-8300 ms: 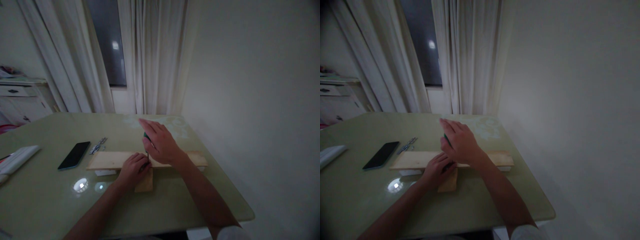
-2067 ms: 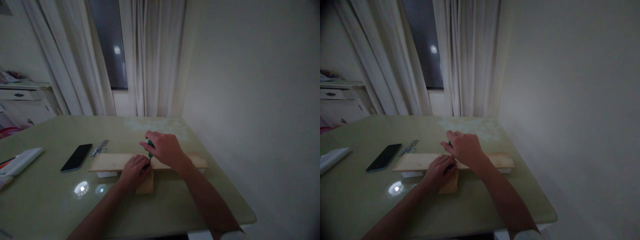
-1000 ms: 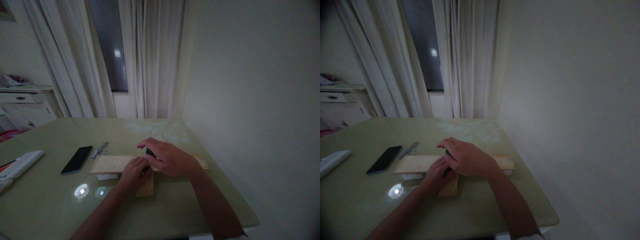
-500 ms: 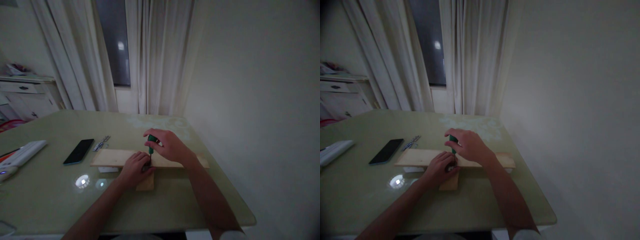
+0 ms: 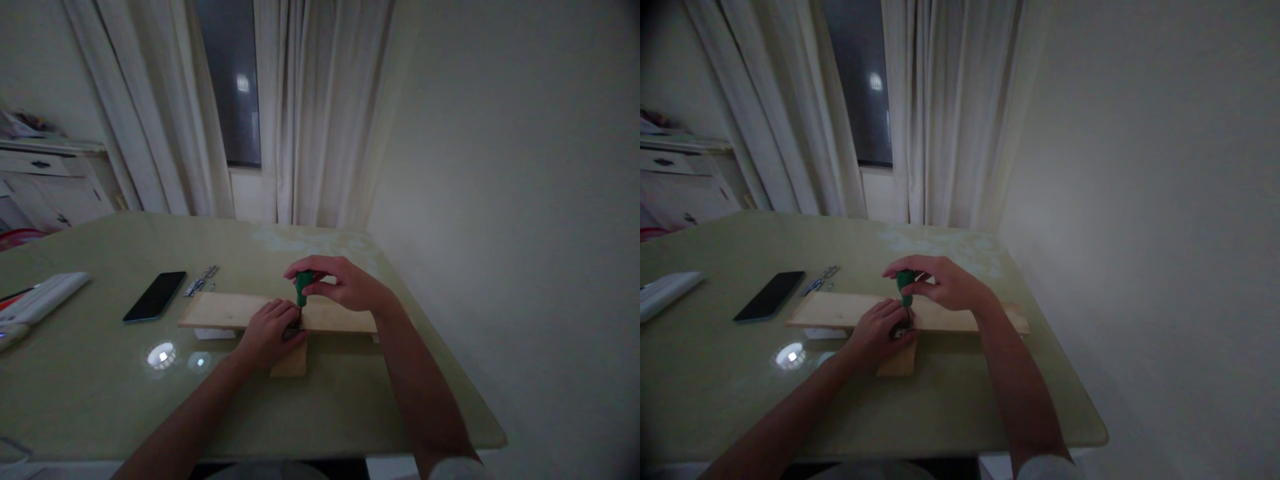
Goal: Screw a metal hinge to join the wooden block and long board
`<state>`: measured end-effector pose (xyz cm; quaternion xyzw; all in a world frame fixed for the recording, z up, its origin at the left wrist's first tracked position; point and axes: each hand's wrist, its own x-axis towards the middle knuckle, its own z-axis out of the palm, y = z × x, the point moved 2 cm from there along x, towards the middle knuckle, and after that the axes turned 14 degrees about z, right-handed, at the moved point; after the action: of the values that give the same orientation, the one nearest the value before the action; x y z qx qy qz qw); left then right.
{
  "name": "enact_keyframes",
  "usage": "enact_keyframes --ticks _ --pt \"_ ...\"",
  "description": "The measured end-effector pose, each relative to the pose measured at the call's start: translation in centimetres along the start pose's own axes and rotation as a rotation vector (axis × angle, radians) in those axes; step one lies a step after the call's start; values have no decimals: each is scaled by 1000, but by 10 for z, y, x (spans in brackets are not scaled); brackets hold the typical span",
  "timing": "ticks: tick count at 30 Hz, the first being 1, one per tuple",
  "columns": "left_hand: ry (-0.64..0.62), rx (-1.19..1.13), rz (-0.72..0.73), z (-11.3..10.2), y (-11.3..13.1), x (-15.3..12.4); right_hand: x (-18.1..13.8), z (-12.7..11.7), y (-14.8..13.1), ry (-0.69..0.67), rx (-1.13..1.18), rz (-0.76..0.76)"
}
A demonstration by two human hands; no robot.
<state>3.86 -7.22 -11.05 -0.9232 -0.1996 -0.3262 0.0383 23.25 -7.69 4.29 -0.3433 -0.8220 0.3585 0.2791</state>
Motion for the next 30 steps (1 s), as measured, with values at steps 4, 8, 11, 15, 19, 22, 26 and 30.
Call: enact_keyframes --ticks 4,8,11,15,19,22,26,30 --pt "-17 -12 -19 0 0 0 -3 -5 4 128 -17 43" --pt "-8 -14 -19 -1 1 0 -6 -2 -3 209 -129 68" --pt "10 -11 -10 -2 1 0 -7 2 -9 179 -161 34" --pt "24 -5 -1 -2 0 0 -9 4 -10 19 -121 -48" --pt "26 -14 -3 -2 1 1 -6 1 -2 34 -29 -12" --pt "22 -26 -3 -3 2 1 -2 -1 2 76 13 25" --pt "26 -12 -1 -2 1 1 0 -1 2 122 6 55" --pt "20 -1 3 -2 0 1 -1 1 -1 169 -33 97"
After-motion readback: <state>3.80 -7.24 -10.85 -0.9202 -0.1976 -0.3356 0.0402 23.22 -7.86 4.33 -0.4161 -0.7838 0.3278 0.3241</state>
